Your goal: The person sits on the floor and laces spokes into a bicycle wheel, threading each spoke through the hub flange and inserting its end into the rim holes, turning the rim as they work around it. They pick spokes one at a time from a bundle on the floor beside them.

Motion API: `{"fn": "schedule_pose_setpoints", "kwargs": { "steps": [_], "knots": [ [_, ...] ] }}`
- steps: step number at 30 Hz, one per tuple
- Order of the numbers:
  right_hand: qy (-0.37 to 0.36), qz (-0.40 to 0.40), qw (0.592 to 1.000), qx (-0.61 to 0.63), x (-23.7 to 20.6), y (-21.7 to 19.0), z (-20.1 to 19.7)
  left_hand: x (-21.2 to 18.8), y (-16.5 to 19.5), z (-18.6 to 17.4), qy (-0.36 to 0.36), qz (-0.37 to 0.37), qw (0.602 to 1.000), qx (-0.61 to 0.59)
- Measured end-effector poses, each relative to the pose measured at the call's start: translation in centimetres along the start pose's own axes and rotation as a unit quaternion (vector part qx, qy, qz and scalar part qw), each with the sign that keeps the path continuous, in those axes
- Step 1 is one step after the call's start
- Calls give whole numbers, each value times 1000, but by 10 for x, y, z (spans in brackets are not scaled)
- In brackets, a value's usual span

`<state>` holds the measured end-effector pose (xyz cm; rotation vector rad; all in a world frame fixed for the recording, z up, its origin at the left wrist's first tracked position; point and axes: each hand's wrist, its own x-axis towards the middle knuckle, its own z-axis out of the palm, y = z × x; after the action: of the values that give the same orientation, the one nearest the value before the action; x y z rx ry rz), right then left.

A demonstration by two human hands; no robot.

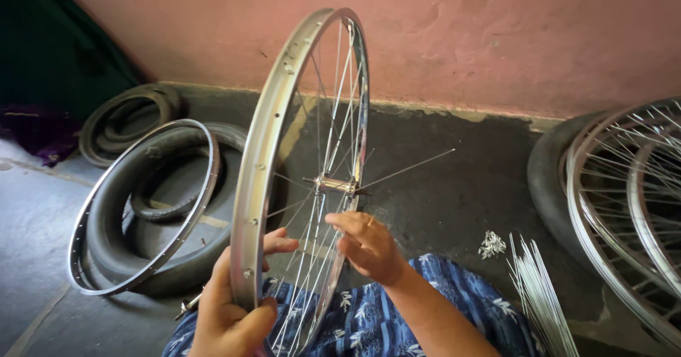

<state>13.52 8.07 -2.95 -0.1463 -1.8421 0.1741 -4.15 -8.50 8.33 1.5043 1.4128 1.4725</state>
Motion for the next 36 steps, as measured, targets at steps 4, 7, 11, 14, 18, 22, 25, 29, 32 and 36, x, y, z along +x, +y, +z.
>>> {"fn": "schedule_pose_setpoints", "kwargs": {
  "steps": [4,7,11,14,18,22,25,29,32,36],
  "knots": [
    [-35,-22,996,-74,6,-10,-2,-3,-6,3,-18,23,999,-33],
    [-37,16,997,-71,9,-20,0,-10,-8,10,-17,-9,998,-54],
    [-49,63,993,-92,13,-30,-2,-15,-8,14,-30,18,999,-35],
    [-65,53,990,-110,16,-34,-1,-24,-8,23,-10,-52,997,-51],
    [4,-7,974,-225,24,-27,-9,-22,-16,24,-47,62,996,50],
    [15,1,953,-303,29,-26,-22,-21,-16,32,-30,59,997,37],
    [17,83,945,-315,36,-25,-27,-22,-8,45,-11,75,997,25],
    [43,92,959,-264,41,-19,-27,-28,-3,71,104,111,988,0],
    [21,188,982,-31,35,-22,-20,-32,-17,54,8,60,997,-40],
    [-18,324,898,298,22,-21,-23,-47,-66,58,60,65,993,-72]
  ]
}}
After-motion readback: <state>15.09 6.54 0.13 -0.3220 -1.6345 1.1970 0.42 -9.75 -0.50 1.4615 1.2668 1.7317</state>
